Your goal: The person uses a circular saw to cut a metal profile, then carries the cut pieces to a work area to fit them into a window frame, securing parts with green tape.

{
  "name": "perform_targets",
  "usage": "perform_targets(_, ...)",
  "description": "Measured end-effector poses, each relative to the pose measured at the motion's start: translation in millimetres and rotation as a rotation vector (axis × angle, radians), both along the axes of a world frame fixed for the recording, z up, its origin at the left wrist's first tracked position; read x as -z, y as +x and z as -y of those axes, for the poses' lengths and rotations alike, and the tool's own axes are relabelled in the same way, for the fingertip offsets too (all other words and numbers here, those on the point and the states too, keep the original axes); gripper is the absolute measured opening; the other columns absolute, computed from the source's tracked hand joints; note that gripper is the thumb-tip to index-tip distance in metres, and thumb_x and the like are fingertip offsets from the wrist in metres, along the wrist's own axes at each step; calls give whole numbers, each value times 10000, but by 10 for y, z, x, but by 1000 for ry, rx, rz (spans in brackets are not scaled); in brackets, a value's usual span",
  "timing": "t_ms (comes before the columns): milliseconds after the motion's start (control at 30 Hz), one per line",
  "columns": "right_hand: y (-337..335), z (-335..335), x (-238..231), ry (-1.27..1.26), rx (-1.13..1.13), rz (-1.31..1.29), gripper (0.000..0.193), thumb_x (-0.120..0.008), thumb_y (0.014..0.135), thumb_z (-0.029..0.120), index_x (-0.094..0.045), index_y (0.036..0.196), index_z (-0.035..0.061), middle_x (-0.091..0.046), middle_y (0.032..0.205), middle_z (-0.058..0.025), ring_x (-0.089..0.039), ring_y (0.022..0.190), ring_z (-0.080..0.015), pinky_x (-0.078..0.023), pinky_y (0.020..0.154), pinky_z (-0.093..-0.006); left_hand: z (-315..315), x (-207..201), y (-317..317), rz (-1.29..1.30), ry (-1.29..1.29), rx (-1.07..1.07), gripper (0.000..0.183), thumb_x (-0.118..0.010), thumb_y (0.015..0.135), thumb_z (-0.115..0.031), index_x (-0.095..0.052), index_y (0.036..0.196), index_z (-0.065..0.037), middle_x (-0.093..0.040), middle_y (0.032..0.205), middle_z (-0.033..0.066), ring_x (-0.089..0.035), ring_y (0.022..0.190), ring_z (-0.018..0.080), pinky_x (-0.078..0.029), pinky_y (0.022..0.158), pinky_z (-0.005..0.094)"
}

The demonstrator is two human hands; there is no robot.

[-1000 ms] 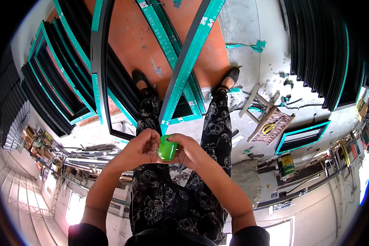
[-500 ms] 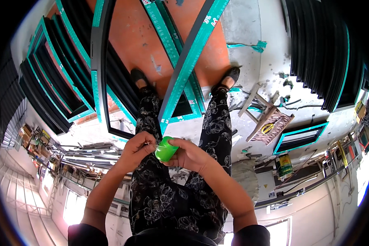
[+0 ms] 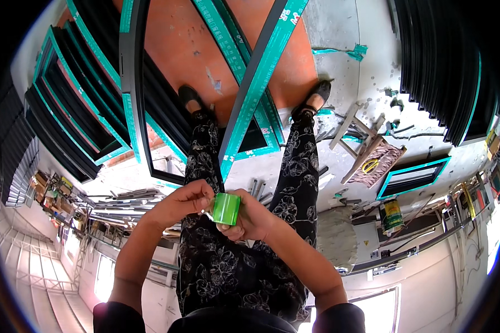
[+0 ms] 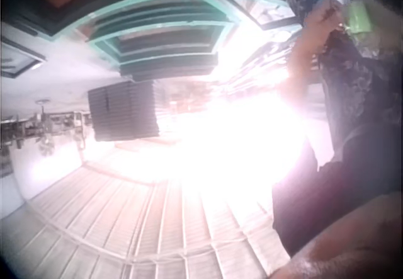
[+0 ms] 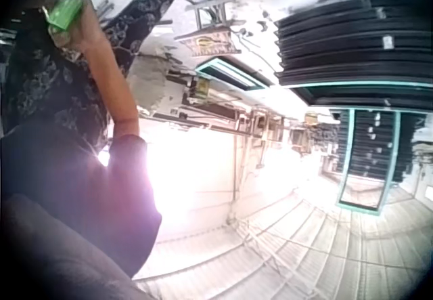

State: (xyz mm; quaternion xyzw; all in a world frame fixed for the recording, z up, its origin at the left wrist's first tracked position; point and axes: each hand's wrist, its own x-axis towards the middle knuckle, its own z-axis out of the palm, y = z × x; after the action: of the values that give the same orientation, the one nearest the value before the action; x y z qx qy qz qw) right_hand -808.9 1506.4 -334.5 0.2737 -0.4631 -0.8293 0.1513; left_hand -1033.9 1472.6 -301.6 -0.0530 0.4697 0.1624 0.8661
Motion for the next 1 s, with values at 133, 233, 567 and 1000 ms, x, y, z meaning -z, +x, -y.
perform_targets(133, -66, -22, -49, -30, 7, 103, 458, -385, 899, 443, -574, 1001, 38, -540, 702, -162, -365, 446, -145, -274, 407, -240, 97, -19, 105, -175, 119, -123, 95, -561, 985, -153, -556, 1004, -60, -548, 905, -21, -507, 880, 72, -419, 838, 248)
perform_targets(233, -93, -101, -48, 85, -71, 166, 465, -383, 908, 434, -584, 1037, 35, -558, 722, -162, -367, 441, -151, -274, 402, -238, 193, -26, 156, -240, 85, -188, 85, -547, 992, -143, -549, 1005, -60, -535, 861, -27, -506, 841, 66, -419, 801, 241)
perform_targets(567, -143, -31, -152, 215, -237, 147, 381, -456, 904, 437, -552, 1001, 82, -593, 809, -110, -464, 535, -163, -344, 460, -253, 83, -137, 101, -6, -103, -231, 105, -551, 995, -181, -518, 1002, -82, -429, 732, -54, -365, 609, 25, -291, 524, 207)
perform_targets(1000, 238, -624, 617, 808, -169, 850, 372, -581, 917, 215, -474, 1215, 21, -579, 1064, -130, -639, 885, -275, -558, 768, -369, -677, 385, -215, -653, 579, 306, 96, -525, 960, -105, -496, 936, -17, -491, 808, 128, -517, 739, 254, -447, 709, 333)
